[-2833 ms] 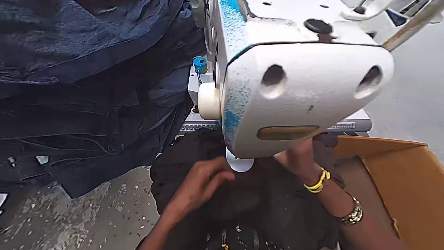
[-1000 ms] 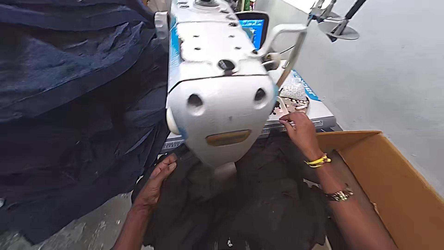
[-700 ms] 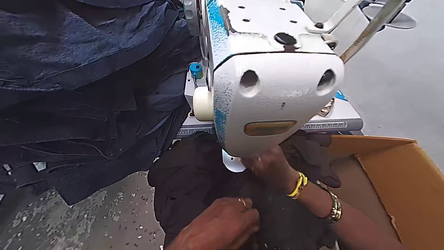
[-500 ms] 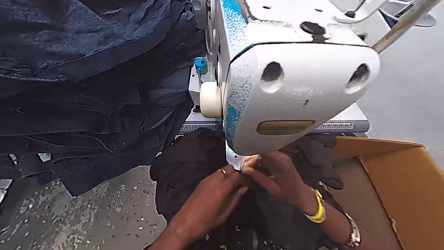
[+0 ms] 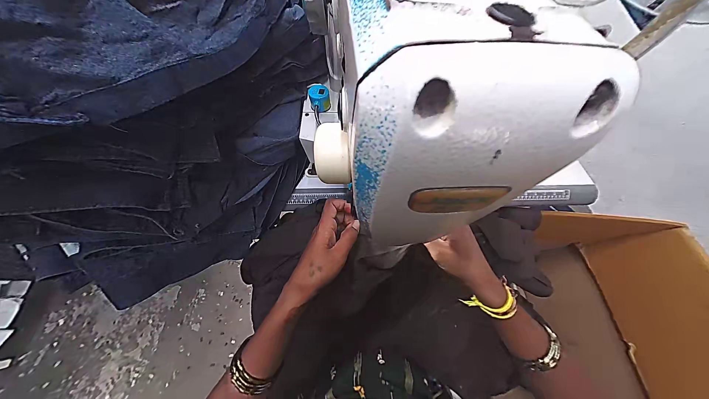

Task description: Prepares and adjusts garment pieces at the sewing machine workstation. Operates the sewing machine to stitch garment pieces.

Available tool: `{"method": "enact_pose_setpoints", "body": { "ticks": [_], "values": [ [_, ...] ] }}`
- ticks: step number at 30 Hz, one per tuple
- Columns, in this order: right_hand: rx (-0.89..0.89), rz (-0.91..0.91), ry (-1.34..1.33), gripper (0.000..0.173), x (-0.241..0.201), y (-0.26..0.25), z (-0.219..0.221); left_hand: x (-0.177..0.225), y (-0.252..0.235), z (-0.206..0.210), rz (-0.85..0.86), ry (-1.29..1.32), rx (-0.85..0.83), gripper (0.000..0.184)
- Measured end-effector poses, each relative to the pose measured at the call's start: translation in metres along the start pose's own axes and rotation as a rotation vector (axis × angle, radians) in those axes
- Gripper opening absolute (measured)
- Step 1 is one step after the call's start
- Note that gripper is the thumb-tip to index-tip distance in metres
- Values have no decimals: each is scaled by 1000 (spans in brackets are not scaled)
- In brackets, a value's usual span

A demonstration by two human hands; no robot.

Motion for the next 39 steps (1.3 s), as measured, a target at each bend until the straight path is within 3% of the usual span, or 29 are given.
{"method": "enact_pose_setpoints", "body": {
  "ticks": [3,8,14,17,20,24,28,30,32,34,36,39],
  "values": [
    [14,-18,181,22,5,-5,-10,-4,2,-1,22,32,-7,29],
    [221,1,704,22,50,-23,-64,-15,0,4,9,109,-14,31],
    [114,43,862,25,81,-52,-59,-13,-1,8,-22,99,11,36],
    [136,9,833,15,77,-49,-58,-14,-1,7,-13,82,20,36],
    [263,-82,719,18,64,-30,-66,-15,1,8,14,71,21,33],
    [313,30,492,18,52,-5,-78,-10,1,8,6,55,22,30],
    [225,93,338,20,41,-2,-75,-12,-3,5,-36,-29,45,25],
    [233,-47,385,18,19,-6,-63,-15,-2,4,-52,-195,51,28],
    [255,-294,501,18,-11,-5,-44,-2,13,7,98,-299,-14,28],
    [220,-607,589,24,-40,6,-20,28,44,18,375,-220,-302,37],
    [115,-829,583,23,-63,17,10,49,74,28,480,-154,-619,38],
    [70,-797,616,19,-77,4,22,46,83,28,467,-256,-692,38]
  ]
}}
Point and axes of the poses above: each hand's wrist, its own y-axis away from the middle knuckle, its own z-axis out of the palm, x = y × z, the point moved 7 cm from there along -y, towards the middle knuckle, and after that the axes turned 2 degrees about -x, right-handed, at the moved point
